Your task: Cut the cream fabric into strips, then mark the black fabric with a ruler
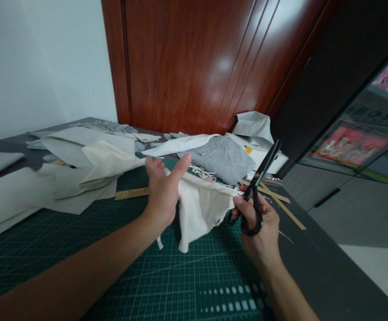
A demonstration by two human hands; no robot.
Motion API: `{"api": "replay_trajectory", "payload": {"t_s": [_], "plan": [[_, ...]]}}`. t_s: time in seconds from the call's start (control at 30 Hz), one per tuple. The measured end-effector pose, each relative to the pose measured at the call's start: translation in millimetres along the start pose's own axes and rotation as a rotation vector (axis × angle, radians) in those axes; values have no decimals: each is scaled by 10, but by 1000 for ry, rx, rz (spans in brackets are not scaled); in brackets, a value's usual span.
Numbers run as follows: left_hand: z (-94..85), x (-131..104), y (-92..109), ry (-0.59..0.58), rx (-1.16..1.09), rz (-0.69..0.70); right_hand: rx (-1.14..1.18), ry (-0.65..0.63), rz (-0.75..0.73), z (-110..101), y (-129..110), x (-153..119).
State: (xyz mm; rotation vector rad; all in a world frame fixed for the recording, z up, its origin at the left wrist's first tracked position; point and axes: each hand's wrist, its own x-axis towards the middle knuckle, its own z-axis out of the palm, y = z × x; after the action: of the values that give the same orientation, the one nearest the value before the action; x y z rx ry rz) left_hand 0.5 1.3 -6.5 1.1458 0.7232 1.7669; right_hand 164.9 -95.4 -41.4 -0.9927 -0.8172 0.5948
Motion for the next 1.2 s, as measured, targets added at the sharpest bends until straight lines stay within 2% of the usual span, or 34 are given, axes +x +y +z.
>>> {"api": "replay_trajectory", "payload": {"t_s": [0.03, 0.07, 0.13, 0.17, 0.23, 0.27, 0.33, 0.53, 0.6, 0.7, 0.83, 0.97, 1.07, 1.2], "plan": [[-31, 49, 21, 54, 147, 94, -5, -25, 24, 1, -6, -4], [-61, 82, 55, -24, 260, 223, -11, -56, 50, 5, -11, -13], [-103, 89, 143, -403, 360, 400, -18, -126, 99, 22, -20, -42], [-113, 68, 183, -605, 357, 402, -23, -163, 114, 33, -22, -59], [-115, 5, 228, -883, 312, 244, -38, -234, 123, 56, -21, -92], [-111, -25, 229, -972, 284, 139, -45, -265, 122, 65, -18, -105], [-100, -67, 201, -1052, 239, -31, -53, -299, 118, 73, -10, -121], [-72, -90, 128, -1098, 199, -282, -42, -251, 128, 60, 3, -103], [-61, -98, 120, -1088, 193, -320, -44, -225, 120, 62, -3, -98], [-52, -92, 104, -1010, 197, -252, -64, -218, 97, 70, -21, -99], [-51, -54, 97, -863, 309, -109, -98, -277, 76, 92, -40, -118], [-47, -43, 107, -796, 414, -13, -150, -277, 91, 126, -22, -152], [-39, -62, 124, -788, 398, -37, -157, -245, 76, 126, 4, -156], [-37, -78, 162, -842, 297, -136, -158, -210, 75, 96, 14, -123]]}}
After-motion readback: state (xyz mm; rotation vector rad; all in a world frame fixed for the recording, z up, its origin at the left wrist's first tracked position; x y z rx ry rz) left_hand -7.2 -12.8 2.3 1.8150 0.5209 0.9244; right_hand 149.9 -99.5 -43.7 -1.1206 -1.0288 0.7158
